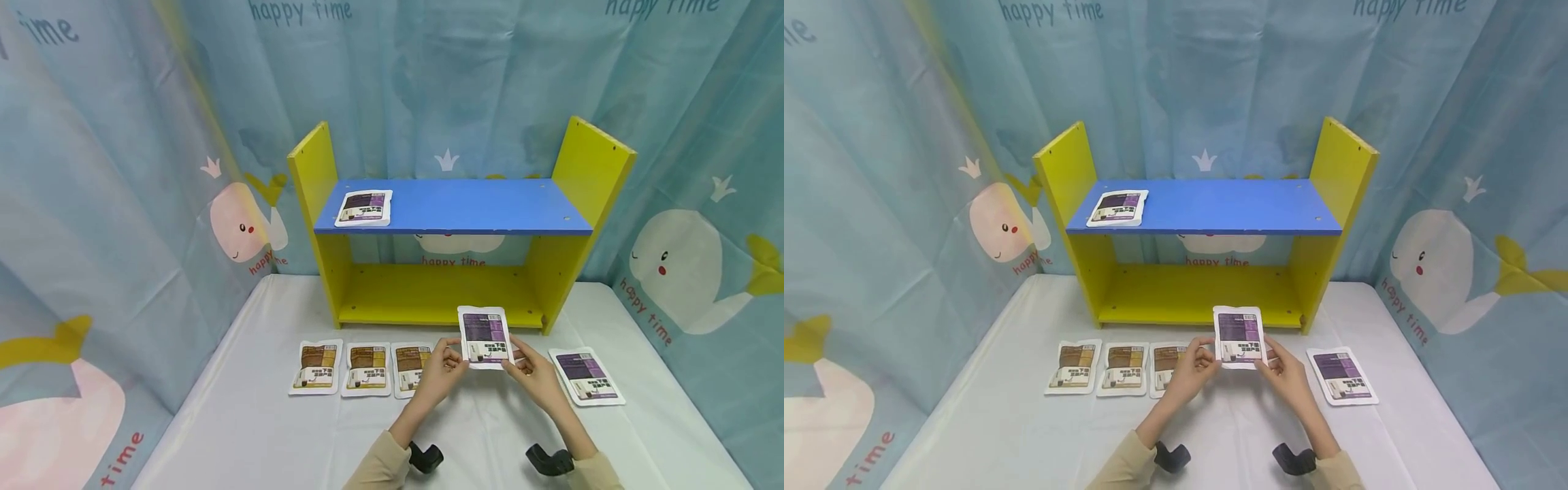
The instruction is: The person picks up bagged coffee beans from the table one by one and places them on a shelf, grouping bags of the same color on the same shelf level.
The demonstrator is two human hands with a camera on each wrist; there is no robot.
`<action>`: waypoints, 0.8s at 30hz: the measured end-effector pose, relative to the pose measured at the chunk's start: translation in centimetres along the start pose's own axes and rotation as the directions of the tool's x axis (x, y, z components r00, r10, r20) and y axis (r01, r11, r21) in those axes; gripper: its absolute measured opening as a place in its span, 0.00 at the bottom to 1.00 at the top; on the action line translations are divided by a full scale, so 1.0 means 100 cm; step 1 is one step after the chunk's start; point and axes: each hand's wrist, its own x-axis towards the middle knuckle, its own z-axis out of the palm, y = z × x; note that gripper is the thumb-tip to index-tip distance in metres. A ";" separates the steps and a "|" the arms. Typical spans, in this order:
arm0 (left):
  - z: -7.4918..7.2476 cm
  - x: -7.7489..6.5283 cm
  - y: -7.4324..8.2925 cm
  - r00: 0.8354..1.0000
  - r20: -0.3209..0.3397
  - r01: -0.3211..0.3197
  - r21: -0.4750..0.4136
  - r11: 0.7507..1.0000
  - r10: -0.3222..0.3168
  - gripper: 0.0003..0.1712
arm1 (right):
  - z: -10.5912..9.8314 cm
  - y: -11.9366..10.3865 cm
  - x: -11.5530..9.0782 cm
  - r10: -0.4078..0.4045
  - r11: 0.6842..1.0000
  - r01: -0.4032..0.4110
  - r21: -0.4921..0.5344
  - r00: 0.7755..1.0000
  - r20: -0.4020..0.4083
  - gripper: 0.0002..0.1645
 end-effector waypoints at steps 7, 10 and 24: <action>-0.020 0.003 0.007 1.000 -0.004 -0.027 0.051 0.998 0.027 0.26 | 0.004 -0.021 0.010 -0.051 0.998 0.050 0.039 0.998 0.024 0.39; -0.029 0.004 0.011 0.999 -0.016 -0.027 0.055 0.998 0.028 0.27 | 0.004 -0.030 0.014 -0.062 0.998 0.060 0.037 0.997 0.046 0.42; -0.063 0.009 0.036 0.994 -0.049 -0.098 0.096 0.991 0.103 0.32 | 0.001 -0.078 0.032 -0.195 0.979 0.192 0.060 0.980 0.045 0.46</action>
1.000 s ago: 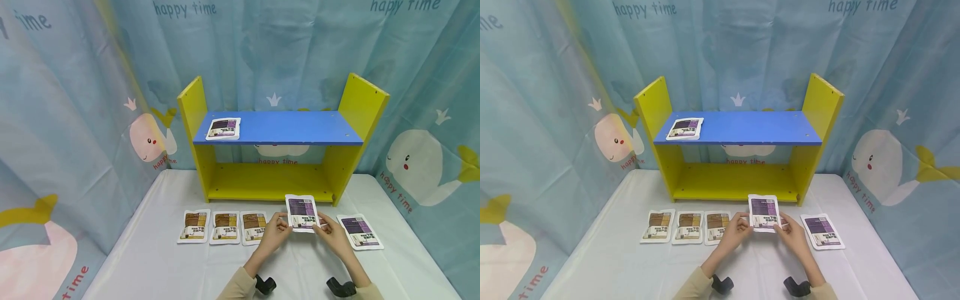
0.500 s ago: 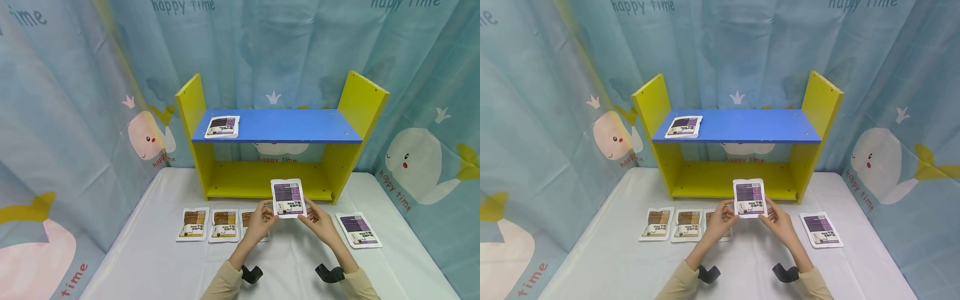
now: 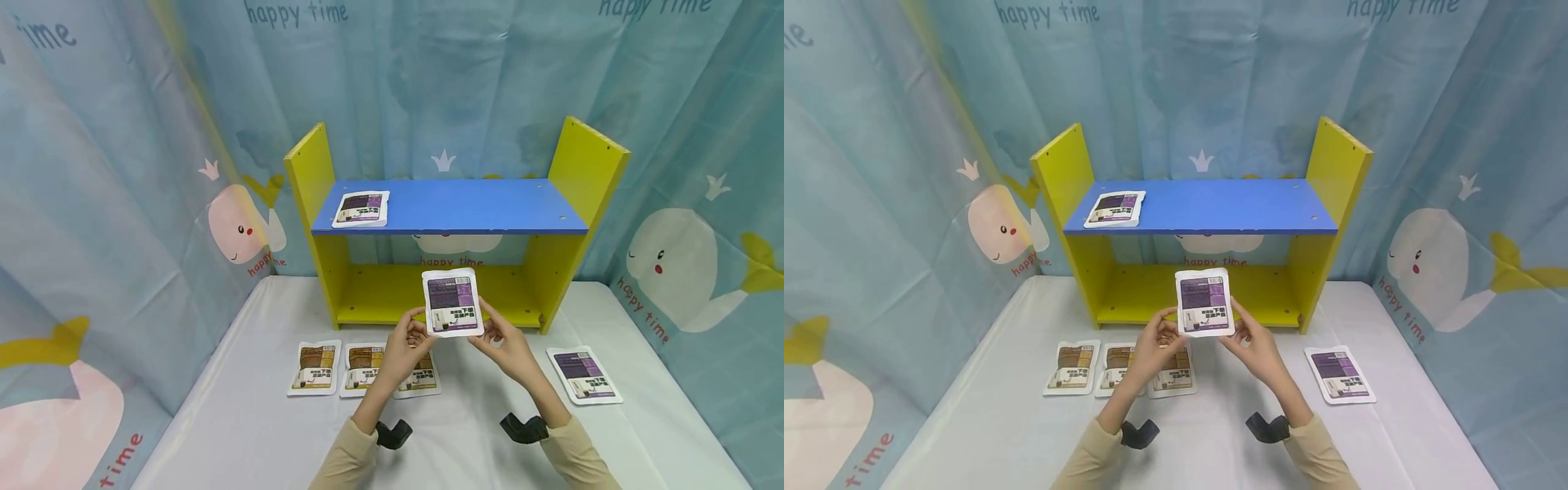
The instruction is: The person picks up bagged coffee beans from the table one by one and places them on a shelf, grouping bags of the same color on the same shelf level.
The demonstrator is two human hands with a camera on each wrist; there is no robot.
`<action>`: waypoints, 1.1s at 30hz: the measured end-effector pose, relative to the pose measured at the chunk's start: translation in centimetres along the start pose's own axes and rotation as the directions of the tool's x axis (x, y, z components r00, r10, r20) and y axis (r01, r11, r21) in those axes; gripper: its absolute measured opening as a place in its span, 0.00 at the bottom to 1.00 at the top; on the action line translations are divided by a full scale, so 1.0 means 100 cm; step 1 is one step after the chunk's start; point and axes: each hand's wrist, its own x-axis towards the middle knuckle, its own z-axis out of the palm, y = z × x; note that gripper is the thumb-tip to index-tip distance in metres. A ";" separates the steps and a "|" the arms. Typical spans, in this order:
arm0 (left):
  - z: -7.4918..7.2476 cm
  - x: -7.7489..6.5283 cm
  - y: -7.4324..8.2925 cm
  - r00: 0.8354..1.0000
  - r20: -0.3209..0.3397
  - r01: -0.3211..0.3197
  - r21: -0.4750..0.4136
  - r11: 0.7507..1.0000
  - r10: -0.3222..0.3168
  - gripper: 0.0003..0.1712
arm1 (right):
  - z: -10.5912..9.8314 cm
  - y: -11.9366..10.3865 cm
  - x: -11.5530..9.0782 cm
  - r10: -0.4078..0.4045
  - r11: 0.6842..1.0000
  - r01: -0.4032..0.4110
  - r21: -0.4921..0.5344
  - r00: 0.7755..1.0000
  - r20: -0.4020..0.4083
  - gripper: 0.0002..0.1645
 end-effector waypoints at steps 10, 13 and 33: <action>-0.022 0.010 0.019 0.992 -0.078 -0.097 0.028 0.995 0.099 0.29 | -0.003 -0.029 0.020 -0.119 0.993 0.119 -0.008 0.992 -0.039 0.46; -0.028 0.014 0.026 0.987 -0.103 -0.122 0.039 0.992 0.125 0.29 | -0.004 -0.038 0.027 -0.152 0.988 0.152 -0.011 0.987 -0.057 0.45; -0.051 0.057 0.044 0.942 -0.210 -0.255 0.063 0.965 0.263 0.25 | -0.015 -0.075 0.074 -0.317 0.948 0.308 -0.081 0.936 -0.155 0.27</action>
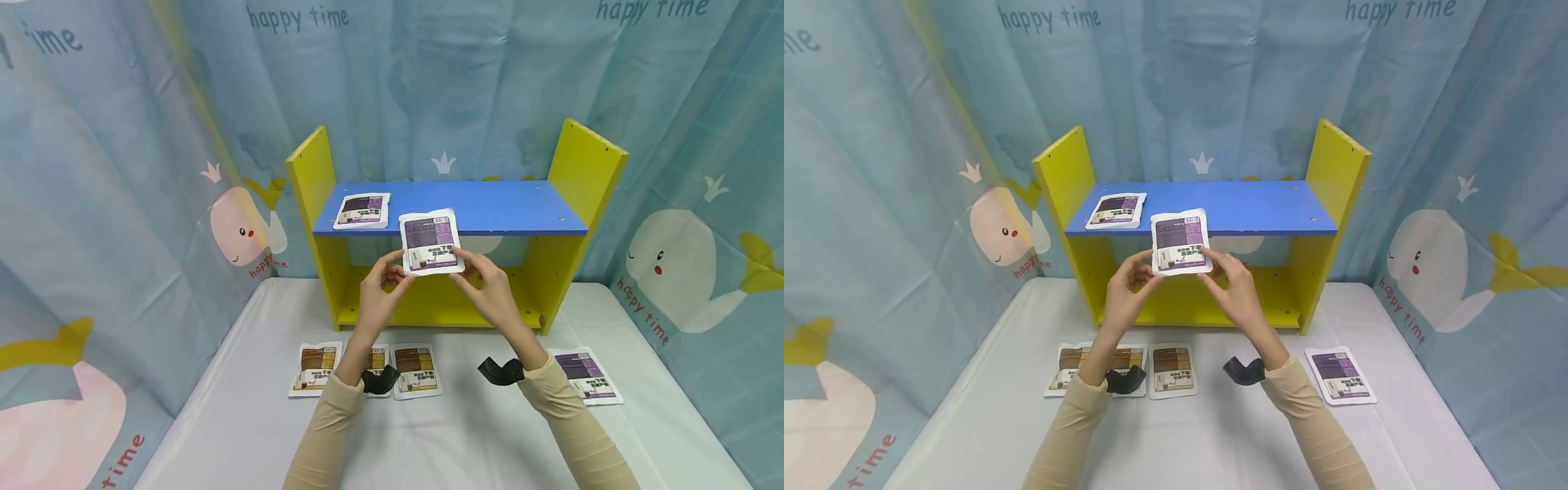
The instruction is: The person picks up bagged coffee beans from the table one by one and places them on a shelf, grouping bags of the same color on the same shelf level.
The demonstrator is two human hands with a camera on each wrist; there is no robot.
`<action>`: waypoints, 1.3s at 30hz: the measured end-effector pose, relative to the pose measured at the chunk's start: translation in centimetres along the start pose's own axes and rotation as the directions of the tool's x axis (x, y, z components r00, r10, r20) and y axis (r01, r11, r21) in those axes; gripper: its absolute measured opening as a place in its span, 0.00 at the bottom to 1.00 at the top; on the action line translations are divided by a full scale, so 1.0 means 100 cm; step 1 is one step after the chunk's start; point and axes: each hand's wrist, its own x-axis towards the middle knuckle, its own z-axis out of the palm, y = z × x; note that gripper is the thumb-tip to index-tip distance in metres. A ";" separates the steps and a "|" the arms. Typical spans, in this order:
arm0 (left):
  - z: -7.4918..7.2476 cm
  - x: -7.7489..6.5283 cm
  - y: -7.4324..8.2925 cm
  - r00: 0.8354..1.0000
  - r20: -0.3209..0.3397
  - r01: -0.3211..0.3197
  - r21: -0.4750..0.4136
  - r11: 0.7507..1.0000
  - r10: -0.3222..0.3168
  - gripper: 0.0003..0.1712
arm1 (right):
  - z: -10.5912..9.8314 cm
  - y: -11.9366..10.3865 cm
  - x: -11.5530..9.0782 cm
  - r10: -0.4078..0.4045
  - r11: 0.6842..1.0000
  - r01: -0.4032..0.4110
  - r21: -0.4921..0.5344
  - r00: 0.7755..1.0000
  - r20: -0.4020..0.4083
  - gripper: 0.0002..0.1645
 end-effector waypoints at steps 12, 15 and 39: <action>0.010 0.029 -0.021 0.986 -0.126 -0.089 0.120 0.989 0.104 0.12 | -0.004 -0.004 0.028 -0.077 0.984 0.070 -0.161 0.996 -0.039 0.22; 0.011 0.037 -0.019 0.980 -0.149 -0.107 0.173 0.979 0.134 0.12 | -0.003 -0.005 0.035 -0.064 0.984 0.054 -0.170 0.997 -0.051 0.20; 0.013 0.068 -0.015 0.995 -0.096 0.016 0.395 0.919 0.025 0.12 | 0.010 0.000 0.067 0.010 0.924 -0.049 -0.380 0.995 -0.104 0.17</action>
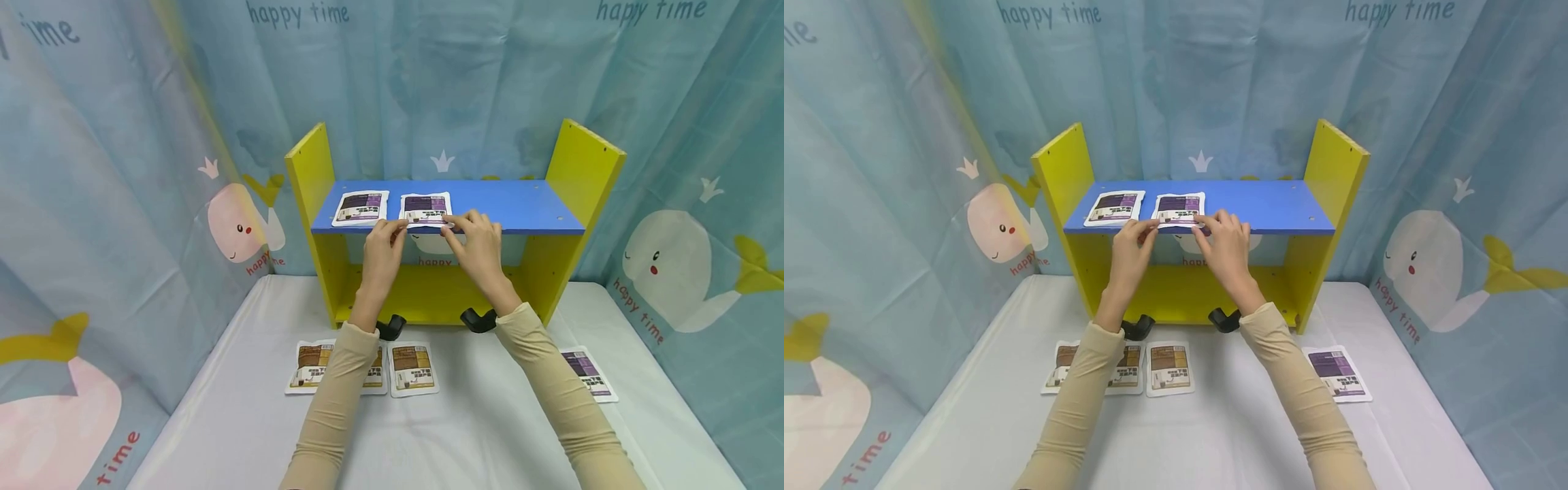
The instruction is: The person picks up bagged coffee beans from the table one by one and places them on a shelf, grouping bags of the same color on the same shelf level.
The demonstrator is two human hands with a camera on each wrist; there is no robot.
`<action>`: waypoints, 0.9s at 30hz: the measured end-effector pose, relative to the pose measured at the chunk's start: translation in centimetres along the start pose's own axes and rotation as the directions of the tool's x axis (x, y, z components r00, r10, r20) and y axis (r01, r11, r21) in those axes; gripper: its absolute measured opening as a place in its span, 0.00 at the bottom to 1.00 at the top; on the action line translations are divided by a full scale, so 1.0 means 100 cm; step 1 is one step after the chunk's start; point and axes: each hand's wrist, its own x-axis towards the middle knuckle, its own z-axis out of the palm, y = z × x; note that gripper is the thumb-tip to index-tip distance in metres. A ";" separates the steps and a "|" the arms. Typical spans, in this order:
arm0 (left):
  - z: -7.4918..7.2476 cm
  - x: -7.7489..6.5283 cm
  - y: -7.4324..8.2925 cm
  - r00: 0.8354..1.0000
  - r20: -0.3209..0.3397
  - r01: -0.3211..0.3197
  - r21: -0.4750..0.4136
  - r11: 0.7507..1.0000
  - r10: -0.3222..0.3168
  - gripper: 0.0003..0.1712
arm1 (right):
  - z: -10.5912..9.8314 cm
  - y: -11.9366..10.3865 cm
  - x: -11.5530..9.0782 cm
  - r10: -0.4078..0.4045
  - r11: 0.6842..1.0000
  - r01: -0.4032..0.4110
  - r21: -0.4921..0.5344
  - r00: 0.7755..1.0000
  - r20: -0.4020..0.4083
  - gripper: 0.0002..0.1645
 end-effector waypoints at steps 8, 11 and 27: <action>0.006 -0.010 -0.002 0.998 -0.020 -0.060 -0.069 0.996 0.059 0.15 | 0.000 0.005 -0.007 -0.031 0.996 0.037 0.085 0.997 -0.070 0.18; 0.009 -0.015 -0.003 0.995 -0.047 -0.086 -0.082 0.993 0.082 0.15 | 0.000 0.008 -0.014 -0.031 0.991 0.043 0.127 0.995 -0.094 0.17; 0.037 -0.054 -0.004 0.984 -0.006 -0.176 -0.086 0.981 0.176 0.12 | 0.000 0.040 -0.067 0.054 0.950 0.026 0.313 0.968 -0.246 0.13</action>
